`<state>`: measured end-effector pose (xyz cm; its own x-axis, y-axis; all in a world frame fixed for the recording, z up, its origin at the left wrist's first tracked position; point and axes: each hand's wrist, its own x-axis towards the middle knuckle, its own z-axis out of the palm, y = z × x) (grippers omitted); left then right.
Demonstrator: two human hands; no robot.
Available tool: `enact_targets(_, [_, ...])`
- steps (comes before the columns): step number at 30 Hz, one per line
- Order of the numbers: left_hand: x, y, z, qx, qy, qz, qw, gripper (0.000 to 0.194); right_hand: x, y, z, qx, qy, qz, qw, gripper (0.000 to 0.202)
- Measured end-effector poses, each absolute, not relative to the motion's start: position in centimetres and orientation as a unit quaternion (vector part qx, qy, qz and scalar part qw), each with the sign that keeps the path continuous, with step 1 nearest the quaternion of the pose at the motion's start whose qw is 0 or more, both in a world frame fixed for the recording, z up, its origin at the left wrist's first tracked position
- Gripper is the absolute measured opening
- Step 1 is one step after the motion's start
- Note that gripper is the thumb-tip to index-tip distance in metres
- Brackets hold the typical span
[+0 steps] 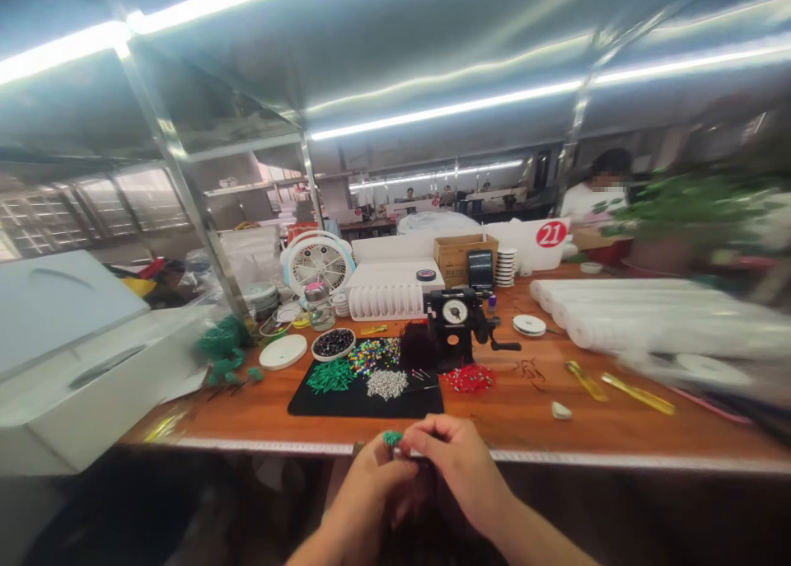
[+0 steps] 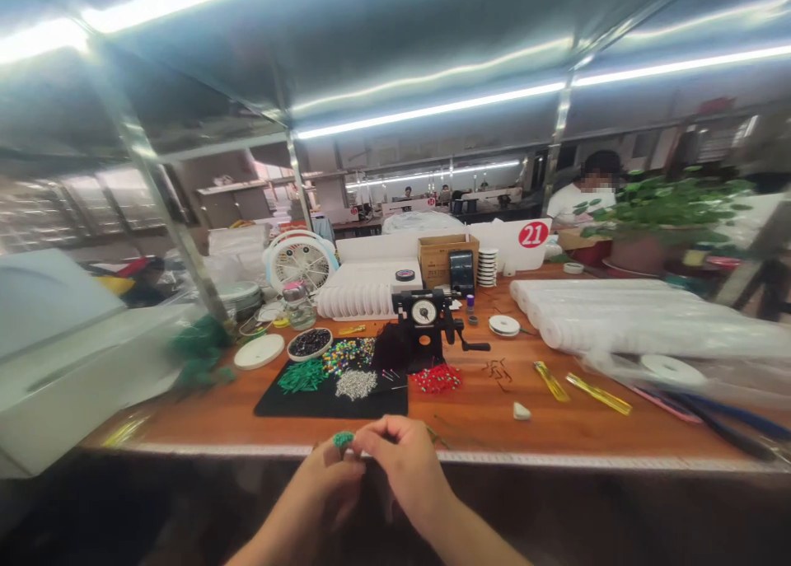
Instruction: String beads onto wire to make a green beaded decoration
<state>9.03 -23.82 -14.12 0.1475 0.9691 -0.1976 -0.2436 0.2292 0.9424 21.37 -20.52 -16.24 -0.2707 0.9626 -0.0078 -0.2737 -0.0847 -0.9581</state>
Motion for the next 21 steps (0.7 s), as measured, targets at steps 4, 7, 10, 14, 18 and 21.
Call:
enact_targets(4, [9.29,-23.94,-14.13,0.366,0.433,0.499,0.656,0.016,21.10,-20.62,-15.90,-0.369,-0.484,0.633,0.479,0.026])
enact_targets(7, [9.11,-24.04,-14.42,0.349,0.447,0.532,0.630,0.023,21.27,-20.53,-16.08,-0.381,-0.516,0.596,0.484,0.026])
enact_targets(10, [8.94,-24.14,-14.64,0.377,0.458,0.525,0.610,0.028,21.54,-20.42,-16.29,-0.389,-0.548,0.558,0.487,0.025])
enact_targets(14, [8.82,-24.11,-14.68,0.360,0.441,0.539,0.621,0.031,21.81,-20.44,-16.48,-0.383,-0.536,0.572,0.488,0.027])
enact_targets(18, [8.64,-24.01,-14.50,0.332,0.437,0.556,0.625,0.032,22.03,-20.77,-16.47,-0.352,-0.516,0.639,0.448,0.030])
enact_targets(21, [8.60,-24.06,-14.33,0.313,0.440,0.559,0.629,0.029,22.01,-21.13,-16.35,-0.287,-0.498,0.703,0.418,0.026])
